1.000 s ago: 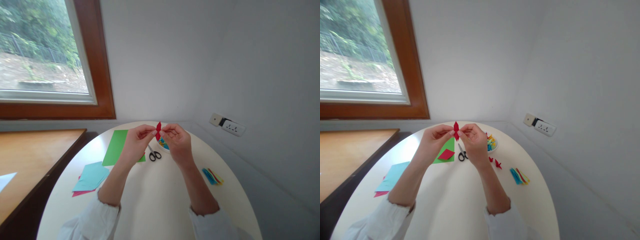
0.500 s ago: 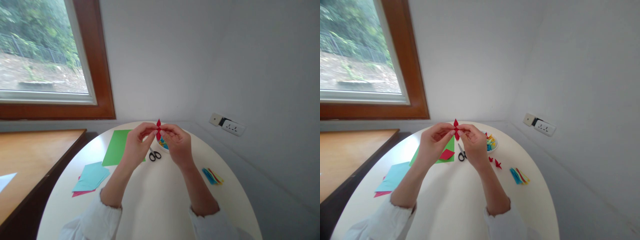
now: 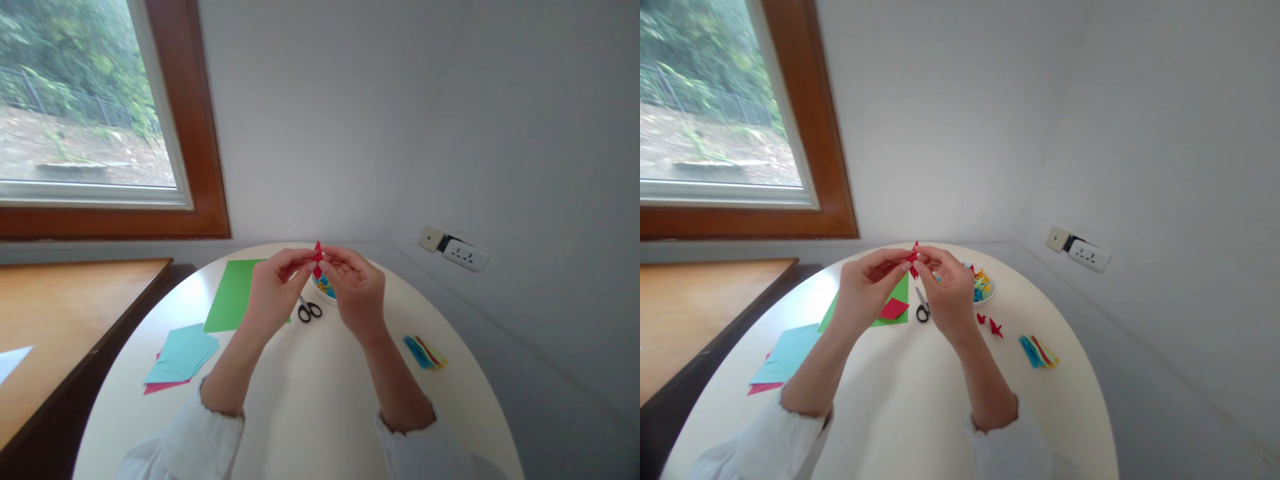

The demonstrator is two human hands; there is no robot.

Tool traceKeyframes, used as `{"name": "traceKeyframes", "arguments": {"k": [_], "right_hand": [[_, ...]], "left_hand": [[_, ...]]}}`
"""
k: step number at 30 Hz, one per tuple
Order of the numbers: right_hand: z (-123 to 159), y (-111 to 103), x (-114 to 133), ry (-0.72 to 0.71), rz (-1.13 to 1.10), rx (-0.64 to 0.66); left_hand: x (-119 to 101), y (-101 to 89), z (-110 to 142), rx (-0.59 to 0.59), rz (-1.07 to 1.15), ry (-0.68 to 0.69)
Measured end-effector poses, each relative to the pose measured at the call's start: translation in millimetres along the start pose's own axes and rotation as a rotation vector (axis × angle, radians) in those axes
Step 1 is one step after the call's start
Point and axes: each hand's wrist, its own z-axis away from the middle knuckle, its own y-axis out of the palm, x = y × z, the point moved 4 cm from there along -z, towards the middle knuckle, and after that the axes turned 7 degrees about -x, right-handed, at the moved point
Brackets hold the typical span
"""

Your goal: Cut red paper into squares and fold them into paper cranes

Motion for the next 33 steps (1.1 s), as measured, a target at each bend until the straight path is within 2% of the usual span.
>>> {"name": "traceKeyframes", "arguments": {"k": [7, 15, 20, 23, 25, 28, 33], "right_hand": [[3.4, -3.8, -2.2, -0.075, 0.088, -0.052], [4.5, -5.1, 1.6, -0.154, 0.266, -0.041], [5.2, -4.1, 6.0, -0.21, 0.318, -0.038], [5.2, -2.9, 10.1, -0.273, 0.369, -0.042], [4.6, -1.5, 11.0, -0.308, 0.392, -0.022], [3.3, 0.5, 6.9, -0.283, 0.371, 0.039], [3.0, 1.6, 3.3, -0.264, 0.377, 0.08]], "left_hand": [[-0.4, -0.6, -0.5, 0.014, -0.066, 0.007], [-4.3, -1.6, 0.5, 0.061, -0.277, 0.194], [-9.0, -2.6, -0.2, 0.046, -0.394, 0.241], [-5.0, -3.2, -0.6, 0.005, -0.292, 0.198], [0.7, -2.7, -1.1, -0.007, -0.182, 0.108], [7.2, -1.7, -2.1, -0.024, -0.073, -0.015], [7.4, -1.5, -3.7, -0.033, -0.02, -0.048]]}}
